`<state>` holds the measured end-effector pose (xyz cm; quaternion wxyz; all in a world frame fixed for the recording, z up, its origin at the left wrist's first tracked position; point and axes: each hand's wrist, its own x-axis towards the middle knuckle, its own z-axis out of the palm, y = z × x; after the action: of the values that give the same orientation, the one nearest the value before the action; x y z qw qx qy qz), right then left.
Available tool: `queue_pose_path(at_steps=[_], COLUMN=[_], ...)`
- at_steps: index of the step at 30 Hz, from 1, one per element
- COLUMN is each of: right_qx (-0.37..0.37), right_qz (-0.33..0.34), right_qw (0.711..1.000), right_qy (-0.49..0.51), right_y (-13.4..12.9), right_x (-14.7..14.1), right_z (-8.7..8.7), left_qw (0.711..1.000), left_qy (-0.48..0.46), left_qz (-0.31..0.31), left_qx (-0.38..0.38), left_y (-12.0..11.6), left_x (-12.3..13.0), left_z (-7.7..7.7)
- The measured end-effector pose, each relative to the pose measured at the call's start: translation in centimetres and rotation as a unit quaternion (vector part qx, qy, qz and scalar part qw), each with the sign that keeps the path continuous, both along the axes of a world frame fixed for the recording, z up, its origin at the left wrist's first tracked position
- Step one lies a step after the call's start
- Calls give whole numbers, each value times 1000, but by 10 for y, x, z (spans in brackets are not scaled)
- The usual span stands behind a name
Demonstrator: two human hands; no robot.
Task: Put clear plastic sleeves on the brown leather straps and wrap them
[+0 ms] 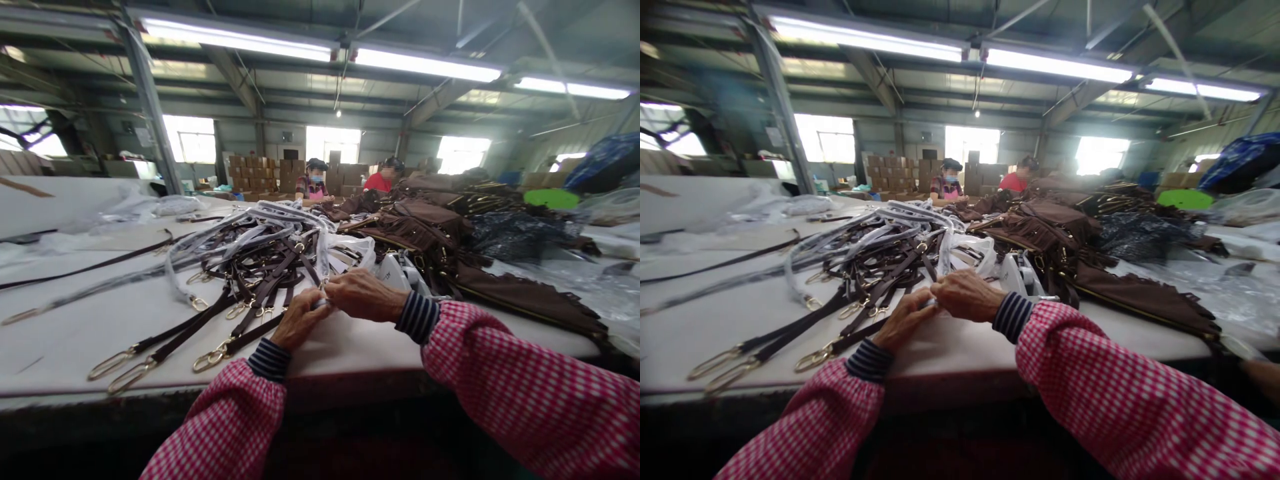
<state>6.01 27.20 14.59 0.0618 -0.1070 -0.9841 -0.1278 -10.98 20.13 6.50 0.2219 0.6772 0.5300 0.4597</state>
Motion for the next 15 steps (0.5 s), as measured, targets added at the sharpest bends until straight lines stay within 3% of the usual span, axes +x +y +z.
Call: queue_pose_path(at_steps=[3,7,10,15], right_qx=[33,-43,-78,-9], right_qz=[11,-7,-10,-28], right_qw=[999,997,991,984], right_qy=[18,57,105,176], right_y=[-4,-6,-13,-24], right_x=[-2,2,6,3], right_z=[-3,-9,-16,-36], left_qw=[998,987,954,917], left_qy=[-56,-154,-290,-390], left_qz=[-1,1,-11,-52], left_qx=[-6,-38,-69,-61], left_y=[-2,-3,0,2], left_x=[-2,-4,-6,-8], left_z=[1,-3,-8,-11])
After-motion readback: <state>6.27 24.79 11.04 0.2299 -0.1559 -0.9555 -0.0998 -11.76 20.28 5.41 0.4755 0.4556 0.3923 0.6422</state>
